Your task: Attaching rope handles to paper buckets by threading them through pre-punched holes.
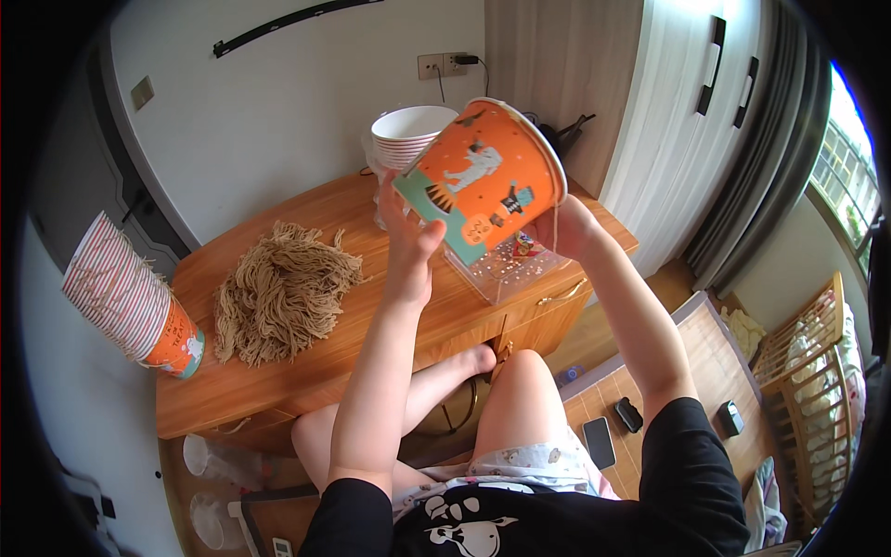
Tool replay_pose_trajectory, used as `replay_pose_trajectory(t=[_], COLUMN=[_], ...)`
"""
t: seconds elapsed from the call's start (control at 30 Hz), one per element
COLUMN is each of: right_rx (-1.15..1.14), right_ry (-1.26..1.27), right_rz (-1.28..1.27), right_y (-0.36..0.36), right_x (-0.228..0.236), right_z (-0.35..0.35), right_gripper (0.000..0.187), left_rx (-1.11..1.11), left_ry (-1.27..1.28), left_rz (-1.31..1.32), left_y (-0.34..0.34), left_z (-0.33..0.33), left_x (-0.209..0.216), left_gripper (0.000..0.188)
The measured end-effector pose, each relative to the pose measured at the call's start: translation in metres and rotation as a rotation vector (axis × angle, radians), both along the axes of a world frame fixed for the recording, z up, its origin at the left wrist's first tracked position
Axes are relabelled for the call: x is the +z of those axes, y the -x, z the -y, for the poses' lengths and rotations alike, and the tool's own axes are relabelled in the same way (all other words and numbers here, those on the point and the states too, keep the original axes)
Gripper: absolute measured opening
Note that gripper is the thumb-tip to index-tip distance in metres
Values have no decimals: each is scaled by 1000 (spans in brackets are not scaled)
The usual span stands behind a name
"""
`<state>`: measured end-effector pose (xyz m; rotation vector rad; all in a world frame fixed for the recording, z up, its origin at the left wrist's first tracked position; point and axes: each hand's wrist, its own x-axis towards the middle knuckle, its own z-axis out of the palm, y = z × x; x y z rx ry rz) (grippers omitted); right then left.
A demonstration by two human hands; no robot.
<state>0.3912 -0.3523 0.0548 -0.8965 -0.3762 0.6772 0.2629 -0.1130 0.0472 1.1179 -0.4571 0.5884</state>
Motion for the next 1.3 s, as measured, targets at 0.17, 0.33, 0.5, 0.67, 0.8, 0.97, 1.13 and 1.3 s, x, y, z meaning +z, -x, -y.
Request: replay_pose_trajectory(t=[0.17,0.33,0.5,0.67,0.8,0.97,1.13,1.3], right_rx=[-44,-233,-250,-286,-644,-612,-799,-835], right_ry=[-34,181,175,347,928,968,1113,1312], right_rz=[79,295,273,360,1022,1231,1536,1470], right_y=[2,5,-2,-13,-12,-5,44,19], right_x=[-10,-15,-25,-23,-22,-18,-22,-25], right_z=[-4,-10,-14,-9,-5,-7,-43,-43], right_gripper=[29,25,24,24,23,19,18,12], left_rx=[-112,-121,-104,-79,43,78,131,133], left_ry=[101,113,118,182,190,237,271,255], left_rz=[-111,-135,-103,-67,-54,-86,-98,-64], left_y=[-6,-3,2,10,28,60,87,98], left_z=[1,7,13,3,-20,-53,-69,-73], left_x=[-14,-18,-23,-27,-34,-57,-86,-85], left_gripper=[115,111,111,106,97,91,102,110])
